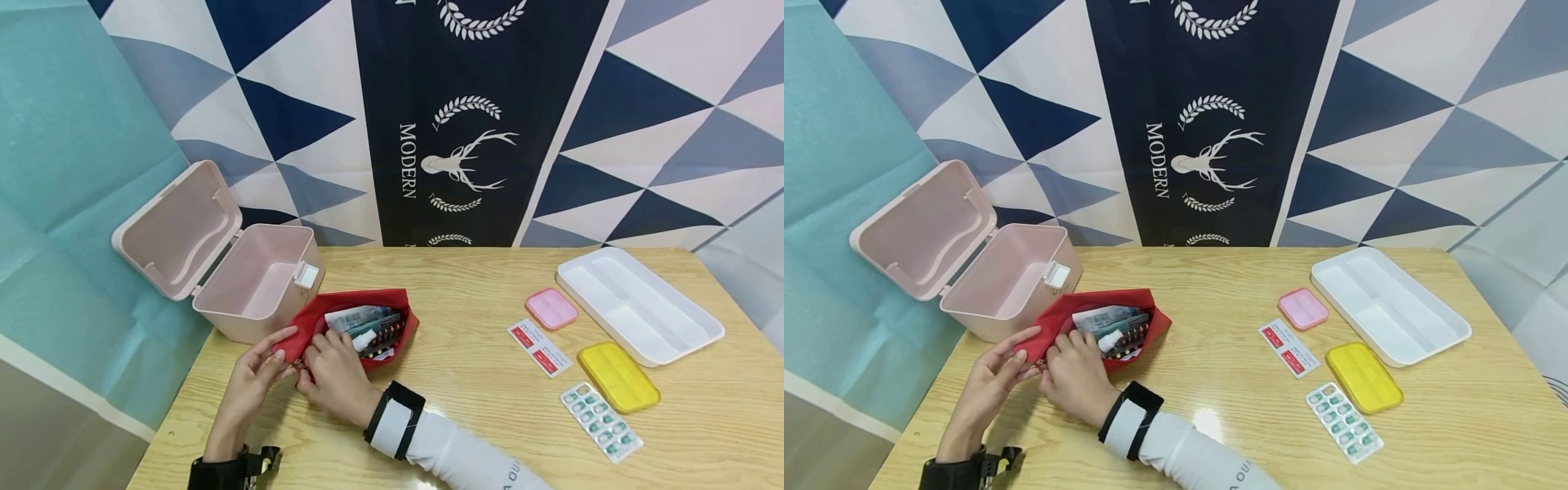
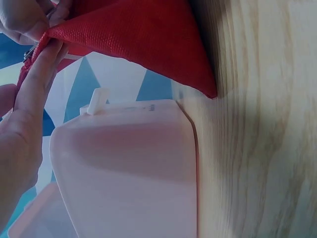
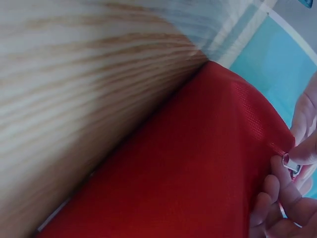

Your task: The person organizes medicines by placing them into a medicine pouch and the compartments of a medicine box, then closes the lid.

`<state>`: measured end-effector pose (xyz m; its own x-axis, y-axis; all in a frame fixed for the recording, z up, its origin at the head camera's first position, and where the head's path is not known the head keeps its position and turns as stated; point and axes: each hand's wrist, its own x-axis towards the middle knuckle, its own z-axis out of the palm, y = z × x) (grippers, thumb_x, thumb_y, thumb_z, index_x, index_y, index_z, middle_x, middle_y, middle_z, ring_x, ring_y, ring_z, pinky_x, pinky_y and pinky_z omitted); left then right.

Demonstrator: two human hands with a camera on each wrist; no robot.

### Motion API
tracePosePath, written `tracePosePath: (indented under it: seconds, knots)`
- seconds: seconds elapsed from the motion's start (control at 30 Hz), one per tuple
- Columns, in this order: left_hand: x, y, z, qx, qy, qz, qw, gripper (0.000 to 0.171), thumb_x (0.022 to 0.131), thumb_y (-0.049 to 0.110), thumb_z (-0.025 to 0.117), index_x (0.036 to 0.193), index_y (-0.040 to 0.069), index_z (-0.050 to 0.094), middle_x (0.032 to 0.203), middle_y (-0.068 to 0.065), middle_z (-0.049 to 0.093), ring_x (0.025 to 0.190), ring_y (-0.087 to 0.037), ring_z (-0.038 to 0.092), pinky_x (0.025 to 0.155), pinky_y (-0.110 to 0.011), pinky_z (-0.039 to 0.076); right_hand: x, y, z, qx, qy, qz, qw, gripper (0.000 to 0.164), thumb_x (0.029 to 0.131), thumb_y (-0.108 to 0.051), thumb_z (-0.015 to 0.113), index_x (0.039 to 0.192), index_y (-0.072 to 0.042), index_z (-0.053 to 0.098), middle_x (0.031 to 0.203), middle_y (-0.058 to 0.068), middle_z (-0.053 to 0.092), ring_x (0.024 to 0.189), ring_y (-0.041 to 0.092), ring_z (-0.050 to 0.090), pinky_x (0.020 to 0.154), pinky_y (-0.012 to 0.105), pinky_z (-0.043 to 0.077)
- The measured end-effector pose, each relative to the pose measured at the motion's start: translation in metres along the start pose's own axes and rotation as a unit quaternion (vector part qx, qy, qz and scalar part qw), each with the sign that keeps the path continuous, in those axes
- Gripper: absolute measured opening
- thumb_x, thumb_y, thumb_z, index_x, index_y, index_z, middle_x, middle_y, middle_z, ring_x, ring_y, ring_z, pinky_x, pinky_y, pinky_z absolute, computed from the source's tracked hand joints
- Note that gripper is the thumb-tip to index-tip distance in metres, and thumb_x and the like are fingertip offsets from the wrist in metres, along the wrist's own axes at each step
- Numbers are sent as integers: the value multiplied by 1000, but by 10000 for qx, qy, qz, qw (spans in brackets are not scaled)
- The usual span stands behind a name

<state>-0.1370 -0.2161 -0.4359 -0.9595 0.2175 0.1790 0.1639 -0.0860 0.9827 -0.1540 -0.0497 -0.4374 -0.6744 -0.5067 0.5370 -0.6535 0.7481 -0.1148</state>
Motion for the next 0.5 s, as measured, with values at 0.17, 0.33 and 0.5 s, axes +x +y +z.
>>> tracePosePath:
  seconds: [0.17,0.33,0.5]
  knots:
    - [0,0,0,65,-86,-14,9999,43,94,4,45,134,-9,35,126,1,52,108,-9,57,80,-27,52,1,3,-2,141,-158,32,9998,19,68,-29,66,65,-20,50,76,-8,50,77,12,45,70,26,31]
    - [0,0,-1,16,-297,111,9995,44,93,0,44,135,-8,34,131,1,47,110,-9,56,82,-27,52,1,5,-2,127,-181,-132,9997,18,69,-29,65,67,-20,50,76,-8,51,77,13,45,69,26,30]
    - [0,0,-2,28,-326,85,9994,45,93,0,45,136,-8,33,132,2,46,108,-6,56,82,-25,51,2,8,-3,-75,-117,-439,9989,15,73,-31,62,69,-19,55,79,-6,55,79,13,48,71,28,34]
